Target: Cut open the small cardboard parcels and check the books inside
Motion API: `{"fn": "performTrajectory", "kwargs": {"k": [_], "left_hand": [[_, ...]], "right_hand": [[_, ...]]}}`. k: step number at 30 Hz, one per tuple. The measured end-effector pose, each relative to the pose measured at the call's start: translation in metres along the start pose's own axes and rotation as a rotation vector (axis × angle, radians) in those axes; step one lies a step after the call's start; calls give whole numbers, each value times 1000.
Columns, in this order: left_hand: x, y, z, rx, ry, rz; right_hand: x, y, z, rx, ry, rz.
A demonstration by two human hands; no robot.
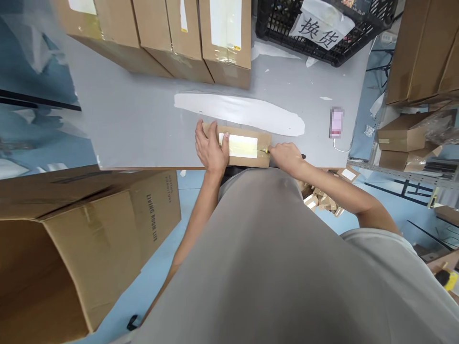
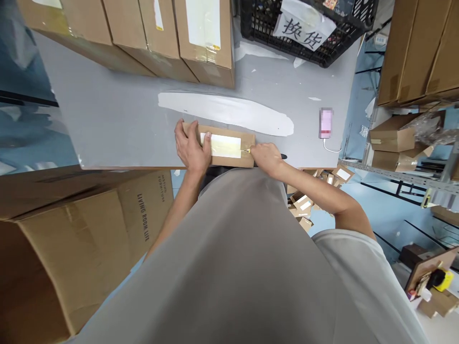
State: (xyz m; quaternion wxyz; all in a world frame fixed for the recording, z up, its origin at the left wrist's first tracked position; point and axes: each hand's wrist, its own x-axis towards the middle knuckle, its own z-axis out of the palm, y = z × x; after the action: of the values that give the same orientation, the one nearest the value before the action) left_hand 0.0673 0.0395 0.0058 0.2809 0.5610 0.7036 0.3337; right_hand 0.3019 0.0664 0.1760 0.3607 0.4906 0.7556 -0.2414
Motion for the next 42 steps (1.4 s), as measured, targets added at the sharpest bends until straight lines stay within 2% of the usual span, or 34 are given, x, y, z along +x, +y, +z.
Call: {"fn": "performTrajectory", "kwargs": {"k": [4,10,13,15,17,19,21,23,25,29,34,38,42], "left_hand": [[0,-2,-1,29,5,-2],[-1,-5,1,19,31,13],[2,-9,-4,28,29,29],[7,-16,-12,23,27,31],[14,-26,-22,3,27,26],[22,-37,-33,-26,26,26],[30,-49,-43,-44,27,29],[35,-57,-50,-28,44,27],[36,-62,-52,8,77,23],[30,-60,-40,6,115,33],[24,-44,-26,-2,90,7],[31,-45,-38,31,89,-35],[39,-54,-54,43,107,-69]], "right_hand": [[-18,9,9,-1,-34,74],[-23,13,21,29,-7,125],[-35,23,26,39,-15,172],[-46,34,33,91,28,224],[-49,45,45,231,154,262],[-38,51,62,488,297,277],[-13,49,80,838,381,280],[18,37,94,1161,418,291],[46,21,102,1359,404,281],[74,3,105,1556,392,242],[78,14,110,1721,397,339],[78,20,122,1794,313,399],[75,11,126,1850,225,284]]}}
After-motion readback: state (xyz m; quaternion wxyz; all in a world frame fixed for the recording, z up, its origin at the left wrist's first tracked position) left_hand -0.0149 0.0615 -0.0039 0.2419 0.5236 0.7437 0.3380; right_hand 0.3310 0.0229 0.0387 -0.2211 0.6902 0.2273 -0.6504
